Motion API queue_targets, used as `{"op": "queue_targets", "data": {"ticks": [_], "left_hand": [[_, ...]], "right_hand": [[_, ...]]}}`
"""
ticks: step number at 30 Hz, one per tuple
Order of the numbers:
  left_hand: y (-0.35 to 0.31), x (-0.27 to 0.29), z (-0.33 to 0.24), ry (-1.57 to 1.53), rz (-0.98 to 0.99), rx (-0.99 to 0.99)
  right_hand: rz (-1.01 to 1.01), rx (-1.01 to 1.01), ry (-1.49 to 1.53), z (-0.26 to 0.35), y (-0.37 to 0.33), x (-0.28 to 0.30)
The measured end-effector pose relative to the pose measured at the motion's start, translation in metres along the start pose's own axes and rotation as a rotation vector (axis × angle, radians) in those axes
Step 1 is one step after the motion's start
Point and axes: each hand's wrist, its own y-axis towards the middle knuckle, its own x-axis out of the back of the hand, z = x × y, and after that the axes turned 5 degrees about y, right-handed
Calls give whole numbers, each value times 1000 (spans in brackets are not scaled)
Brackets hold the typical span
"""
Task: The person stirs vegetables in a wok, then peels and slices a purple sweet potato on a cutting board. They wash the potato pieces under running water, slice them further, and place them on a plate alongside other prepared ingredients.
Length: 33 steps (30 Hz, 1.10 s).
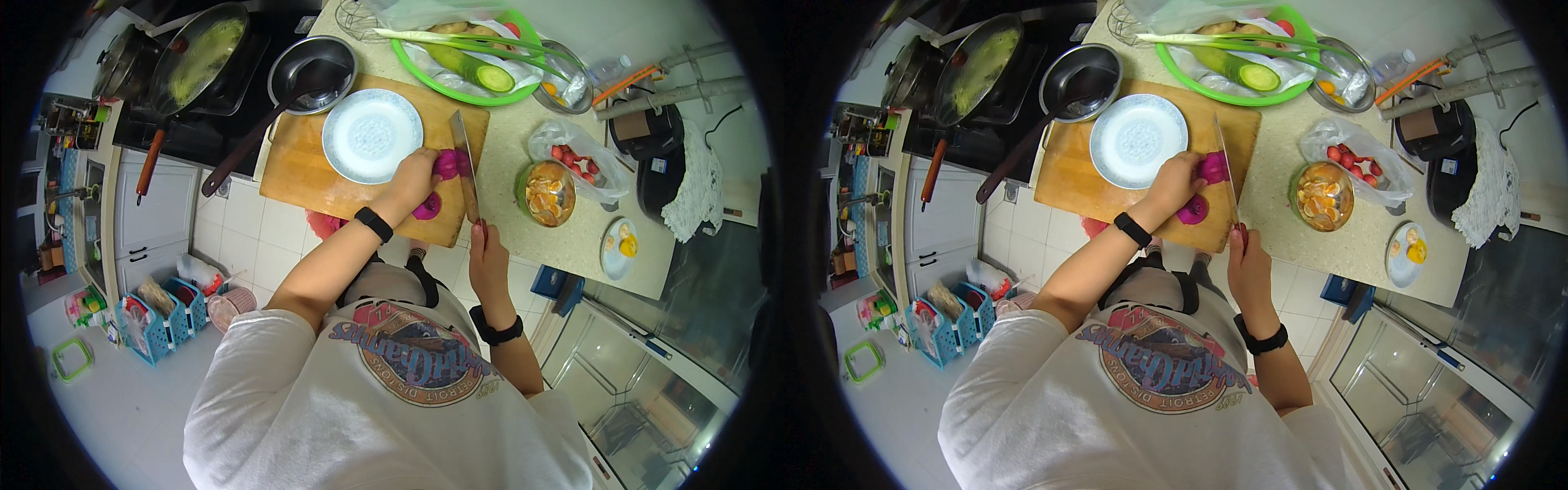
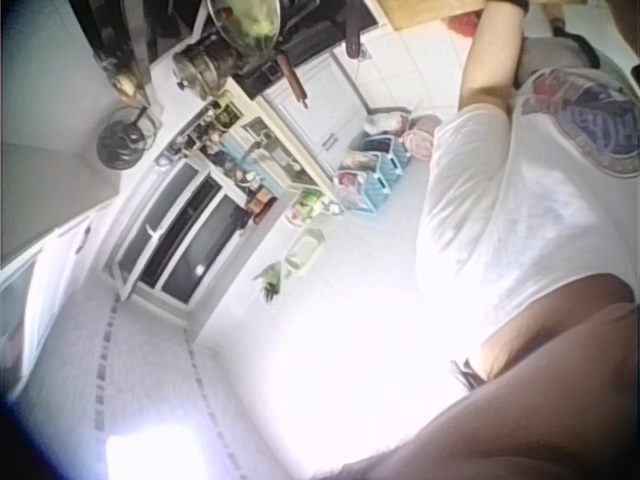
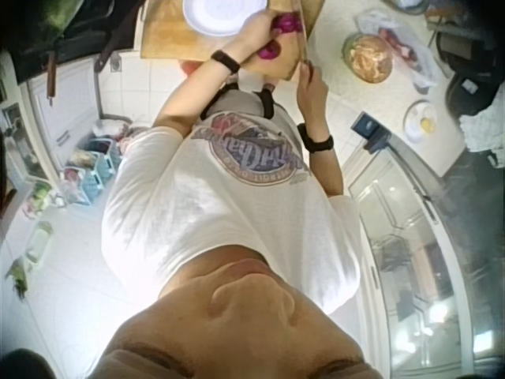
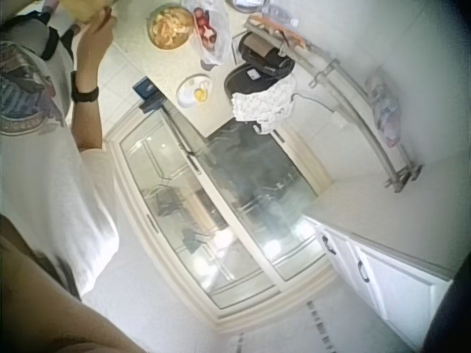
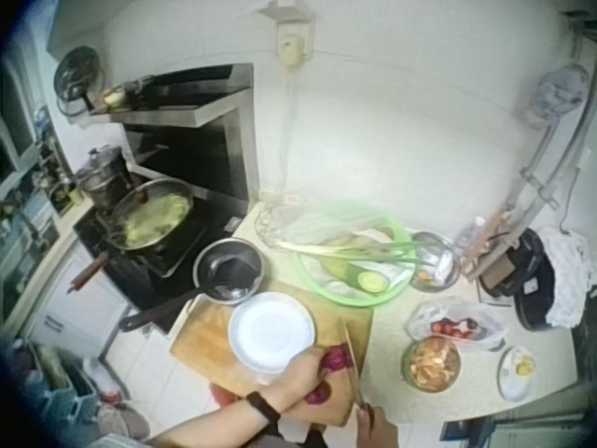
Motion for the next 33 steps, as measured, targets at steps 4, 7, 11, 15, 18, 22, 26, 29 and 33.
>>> {"op": "queue_targets", "data": {"ticks": [4, 7, 11, 15, 18, 22, 26, 29, 33], "left_hand": [[-2, -2, 0, -32, -18, 6], [-2, -3, -1, -45, -19, 28], [-2, -3, 0, -28, -50, -2], [-1, -3, 1, -39, -41, -5], [1, -4, 2, 8, -14, 5], [1, -5, 2, 60, 18, 34], [2, -5, 1, 66, 18, 4], [4, -6, -1, 132, 30, 28], [10, -6, -8, 170, 123, 80]], "right_hand": [[25, -13, 10, 9, -3, 3], [12, 76, 11, 10, -2, -2], [23, 54, -2, 4, 1, -9], [50, 45, -8, -9, 6, -16], [70, 37, -41, -20, 15, -27], [82, 5, -57, -26, 17, -31], [37, 43, 14, -19, 11, -19], [20, -31, 115, -14, -2, 1], [107, -294, 451, -27, -6, 29]]}}
